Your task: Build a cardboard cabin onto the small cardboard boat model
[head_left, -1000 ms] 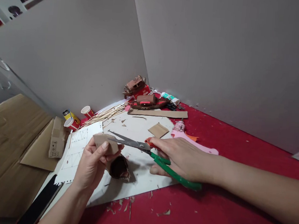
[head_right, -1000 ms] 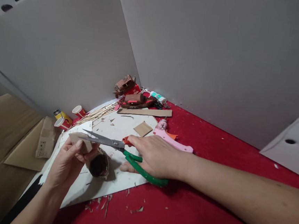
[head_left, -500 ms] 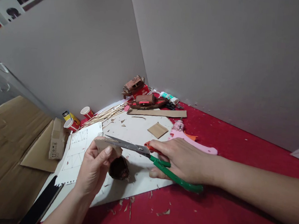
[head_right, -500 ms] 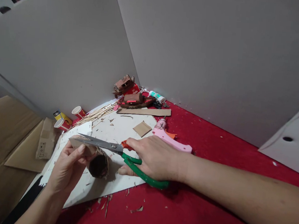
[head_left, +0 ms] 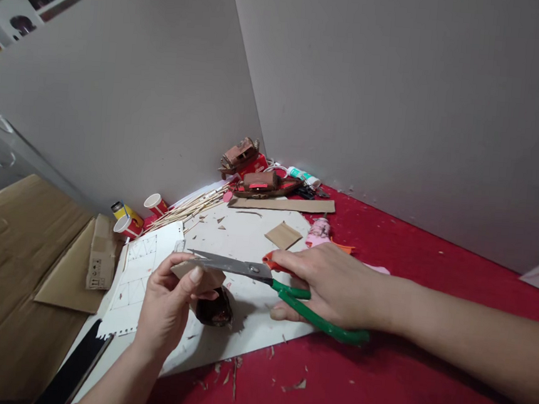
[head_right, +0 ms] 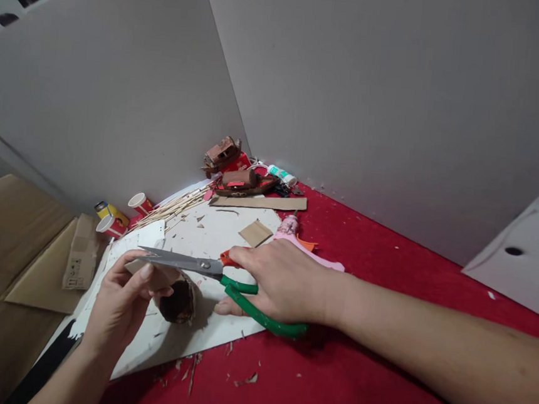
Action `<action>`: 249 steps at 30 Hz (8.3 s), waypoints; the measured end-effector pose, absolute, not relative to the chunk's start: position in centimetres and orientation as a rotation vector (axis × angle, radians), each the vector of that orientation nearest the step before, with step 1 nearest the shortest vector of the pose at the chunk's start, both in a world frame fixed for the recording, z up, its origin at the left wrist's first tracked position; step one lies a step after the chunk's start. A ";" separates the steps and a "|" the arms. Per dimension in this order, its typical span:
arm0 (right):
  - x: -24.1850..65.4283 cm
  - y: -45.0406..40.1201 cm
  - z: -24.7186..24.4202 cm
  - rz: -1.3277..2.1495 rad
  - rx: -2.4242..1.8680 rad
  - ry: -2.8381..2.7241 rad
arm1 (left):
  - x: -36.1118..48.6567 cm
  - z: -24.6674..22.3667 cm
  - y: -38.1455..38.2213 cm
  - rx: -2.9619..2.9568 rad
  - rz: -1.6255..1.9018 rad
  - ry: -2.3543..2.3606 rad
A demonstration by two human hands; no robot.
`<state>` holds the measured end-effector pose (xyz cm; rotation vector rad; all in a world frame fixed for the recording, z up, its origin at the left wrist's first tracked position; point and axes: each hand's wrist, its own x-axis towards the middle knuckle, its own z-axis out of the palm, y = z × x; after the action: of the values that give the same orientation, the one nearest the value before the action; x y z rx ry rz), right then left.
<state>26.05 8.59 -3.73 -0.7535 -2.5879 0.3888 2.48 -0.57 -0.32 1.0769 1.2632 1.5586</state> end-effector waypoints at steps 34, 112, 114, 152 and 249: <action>26.5 8.9 -3.9 0.356 -0.752 -2.609 | 0.9 -0.4 -1.0 1.317 1.319 1.328; 26.2 8.8 -4.9 0.365 -0.661 -2.472 | 2.0 0.1 -1.0 1.144 1.466 1.266; 26.2 8.7 -5.0 0.366 -0.658 -2.465 | 2.1 0.1 -1.1 1.148 1.455 1.273; 25.5 8.0 -5.1 0.519 -0.798 -2.531 | 4.7 -0.4 -1.0 0.953 1.664 1.021; 26.1 9.4 -3.6 0.702 -0.722 -2.739 | 1.6 2.2 -0.4 1.000 1.750 1.287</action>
<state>26.08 9.38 -3.59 -0.7217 -2.7386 0.7015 1.62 -0.40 2.20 1.0000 1.2875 1.7502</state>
